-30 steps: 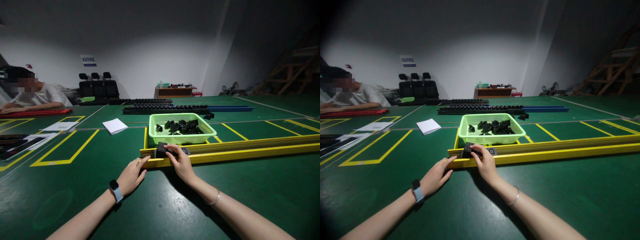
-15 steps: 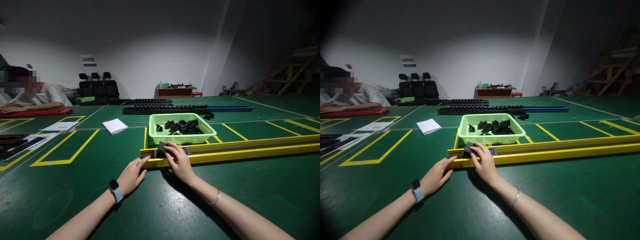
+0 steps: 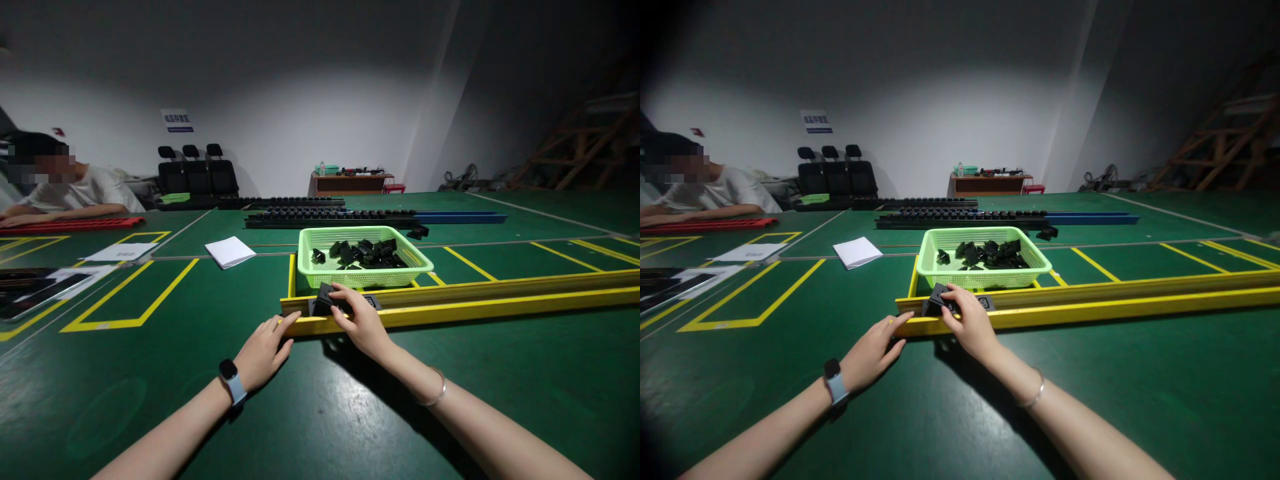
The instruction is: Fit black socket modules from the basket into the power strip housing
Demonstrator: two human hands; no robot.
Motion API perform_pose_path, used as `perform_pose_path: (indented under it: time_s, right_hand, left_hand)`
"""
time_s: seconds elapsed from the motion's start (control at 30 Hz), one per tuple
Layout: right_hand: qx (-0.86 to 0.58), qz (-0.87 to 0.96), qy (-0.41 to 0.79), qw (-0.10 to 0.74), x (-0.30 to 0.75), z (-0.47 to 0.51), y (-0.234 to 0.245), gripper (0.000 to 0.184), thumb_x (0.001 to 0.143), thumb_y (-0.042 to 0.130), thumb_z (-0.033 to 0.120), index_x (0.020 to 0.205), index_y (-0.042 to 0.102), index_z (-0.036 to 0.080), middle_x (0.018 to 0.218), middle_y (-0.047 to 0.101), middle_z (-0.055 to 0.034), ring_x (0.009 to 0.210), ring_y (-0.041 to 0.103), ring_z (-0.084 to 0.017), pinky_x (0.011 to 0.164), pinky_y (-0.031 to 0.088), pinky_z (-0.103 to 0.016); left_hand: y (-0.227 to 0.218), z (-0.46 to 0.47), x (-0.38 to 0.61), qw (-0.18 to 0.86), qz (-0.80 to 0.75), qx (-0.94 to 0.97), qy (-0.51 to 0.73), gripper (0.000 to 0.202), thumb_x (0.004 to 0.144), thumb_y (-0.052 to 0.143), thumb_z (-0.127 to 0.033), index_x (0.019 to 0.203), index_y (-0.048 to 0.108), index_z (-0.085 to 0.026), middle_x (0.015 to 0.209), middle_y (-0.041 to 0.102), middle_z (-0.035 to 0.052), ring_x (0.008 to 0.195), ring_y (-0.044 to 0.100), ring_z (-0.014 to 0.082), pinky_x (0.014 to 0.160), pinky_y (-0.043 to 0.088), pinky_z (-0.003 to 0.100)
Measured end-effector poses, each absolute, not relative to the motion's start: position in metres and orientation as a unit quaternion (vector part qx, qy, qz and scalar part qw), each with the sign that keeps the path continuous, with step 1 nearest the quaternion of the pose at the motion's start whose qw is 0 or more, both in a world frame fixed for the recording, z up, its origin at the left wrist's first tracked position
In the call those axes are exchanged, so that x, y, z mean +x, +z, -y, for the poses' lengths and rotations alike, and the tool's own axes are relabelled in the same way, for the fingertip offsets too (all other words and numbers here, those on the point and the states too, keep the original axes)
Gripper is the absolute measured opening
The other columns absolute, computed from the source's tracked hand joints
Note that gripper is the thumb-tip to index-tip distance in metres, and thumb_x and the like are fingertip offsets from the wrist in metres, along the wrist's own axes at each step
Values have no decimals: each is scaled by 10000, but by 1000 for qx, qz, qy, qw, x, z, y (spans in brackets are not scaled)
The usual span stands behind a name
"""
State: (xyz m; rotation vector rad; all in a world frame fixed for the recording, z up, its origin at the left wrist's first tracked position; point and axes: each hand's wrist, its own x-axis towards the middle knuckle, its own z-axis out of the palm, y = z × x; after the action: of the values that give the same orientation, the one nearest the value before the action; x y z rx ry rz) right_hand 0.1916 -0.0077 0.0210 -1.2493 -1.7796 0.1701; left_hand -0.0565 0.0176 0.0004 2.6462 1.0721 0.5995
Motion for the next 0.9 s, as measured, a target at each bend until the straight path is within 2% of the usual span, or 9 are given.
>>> perform_pose_path:
  time_s: [0.53,0.9]
  right_hand:
    - [-492,729,172,444,203,3,32,287,813,562,254,1098,589,240,1299,571,-73,1148,573,-209,983,429,-380]
    - [-487,734,194,432,205,4,36,284,798,569,235,1081,593,240,1322,557,-72,1165,564,-207,1001,409,-369]
  left_hand:
    - [2,-17,-57,108,-362,901,212,518,926,422,-237,1422,284,-294,1055,545,62,976,549,223,881,477,418]
    - [1,-17,-57,106,-362,901,215,523,919,434,-230,1421,297,-284,1066,555,67,973,552,221,886,476,417]
